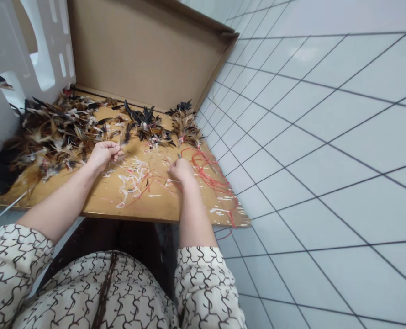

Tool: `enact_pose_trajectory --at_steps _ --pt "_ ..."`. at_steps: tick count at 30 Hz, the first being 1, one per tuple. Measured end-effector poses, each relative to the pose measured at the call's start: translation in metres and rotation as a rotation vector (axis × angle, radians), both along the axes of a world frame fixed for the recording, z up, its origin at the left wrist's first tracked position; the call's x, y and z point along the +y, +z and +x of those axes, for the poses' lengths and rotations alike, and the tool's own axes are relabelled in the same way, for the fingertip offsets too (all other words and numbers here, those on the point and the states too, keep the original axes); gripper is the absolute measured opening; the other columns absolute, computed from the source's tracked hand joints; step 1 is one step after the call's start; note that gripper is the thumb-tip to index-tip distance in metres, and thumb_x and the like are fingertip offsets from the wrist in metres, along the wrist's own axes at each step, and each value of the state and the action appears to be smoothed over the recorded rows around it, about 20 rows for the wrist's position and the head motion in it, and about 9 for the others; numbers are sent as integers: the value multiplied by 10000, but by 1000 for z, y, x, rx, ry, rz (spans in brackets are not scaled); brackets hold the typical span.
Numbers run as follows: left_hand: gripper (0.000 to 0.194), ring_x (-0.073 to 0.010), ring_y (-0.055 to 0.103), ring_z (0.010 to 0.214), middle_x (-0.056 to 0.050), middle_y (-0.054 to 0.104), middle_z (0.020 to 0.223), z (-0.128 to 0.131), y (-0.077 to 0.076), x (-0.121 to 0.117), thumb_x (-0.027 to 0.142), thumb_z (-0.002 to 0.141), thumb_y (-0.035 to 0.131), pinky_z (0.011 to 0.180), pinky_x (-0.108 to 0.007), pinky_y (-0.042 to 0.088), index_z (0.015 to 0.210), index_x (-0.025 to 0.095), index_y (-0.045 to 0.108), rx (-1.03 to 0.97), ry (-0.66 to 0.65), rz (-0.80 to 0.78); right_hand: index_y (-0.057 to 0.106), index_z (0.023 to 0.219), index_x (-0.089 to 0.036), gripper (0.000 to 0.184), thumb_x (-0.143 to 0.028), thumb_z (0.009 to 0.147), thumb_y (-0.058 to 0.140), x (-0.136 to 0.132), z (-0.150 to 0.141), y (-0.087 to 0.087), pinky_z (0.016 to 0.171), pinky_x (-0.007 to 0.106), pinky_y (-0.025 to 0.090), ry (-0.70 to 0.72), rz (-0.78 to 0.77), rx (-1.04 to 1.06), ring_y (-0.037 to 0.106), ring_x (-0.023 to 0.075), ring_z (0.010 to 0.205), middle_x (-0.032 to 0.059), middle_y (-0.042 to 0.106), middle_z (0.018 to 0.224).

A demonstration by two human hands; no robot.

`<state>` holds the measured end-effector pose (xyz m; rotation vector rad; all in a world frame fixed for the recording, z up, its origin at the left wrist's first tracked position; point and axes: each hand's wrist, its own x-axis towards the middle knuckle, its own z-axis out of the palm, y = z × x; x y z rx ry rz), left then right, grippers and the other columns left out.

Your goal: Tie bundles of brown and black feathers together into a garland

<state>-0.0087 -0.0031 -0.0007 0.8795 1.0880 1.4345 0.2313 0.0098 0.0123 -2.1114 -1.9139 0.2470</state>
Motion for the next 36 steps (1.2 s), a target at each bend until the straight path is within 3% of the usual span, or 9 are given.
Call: enact_pose_trajectory --at_steps 3,6,12,17,22,24,27,31,36 --pt "164 -33 389 316 24 515 395 0 -2 2 54 614 610 357 -157 296 483 116 533 -2 -11 4 565 506 -183 88 -200 574 618 -3 1 -2 510 230 337 -7 -96 -90 526 133 556 33 567 514" --pt "161 -33 394 319 25 518 398 0 -3 3 54 600 633 360 -158 305 490 115 532 -2 -28 6 560 520 -180 74 -166 579 602 -4 0 -6 520 230 340 14 -96 -142 556 145 587 48 596 564" --pt "162 -34 382 315 27 517 401 1 -2 3 49 623 609 362 -165 307 502 119 527 -10 -35 -13 468 452 -179 185 -84 599 526 -4 -4 -9 542 251 323 -20 -53 -56 532 147 584 61 574 565" --pt "153 -35 396 331 19 537 426 3 -2 4 56 631 602 378 -166 317 508 117 534 -18 -7 -1 453 453 -179 193 -102 612 531 3 -19 4 535 229 329 37 105 394 444 98 492 -22 487 454" --pt "133 -38 404 356 33 525 426 4 -2 6 79 614 624 396 -165 328 515 125 548 3 -1 61 441 518 -180 149 -88 629 479 13 -67 7 505 202 358 207 94 901 477 77 443 -44 528 468" --pt "130 -38 398 356 45 507 414 4 -1 6 86 616 623 398 -164 324 521 131 547 16 14 87 435 561 -189 133 -89 645 455 17 -89 0 470 199 341 244 32 977 460 76 403 -60 504 445" --pt "136 -38 396 360 57 485 402 4 1 4 92 631 609 406 -163 322 524 138 541 37 34 125 422 563 -197 136 -104 654 461 21 -111 -13 442 197 291 261 -26 929 393 70 380 -78 455 416" --pt "140 -36 394 365 66 466 402 6 3 1 105 629 620 417 -164 316 527 143 532 65 22 159 460 564 -190 100 -127 625 508 22 -117 -27 481 203 276 318 69 815 374 75 461 -81 419 441" --pt "127 -39 381 354 70 458 398 8 1 1 96 605 626 416 -173 302 524 143 540 128 -18 175 465 573 -189 87 -152 639 508 11 -113 -26 509 219 264 386 71 767 364 83 493 -71 404 471"
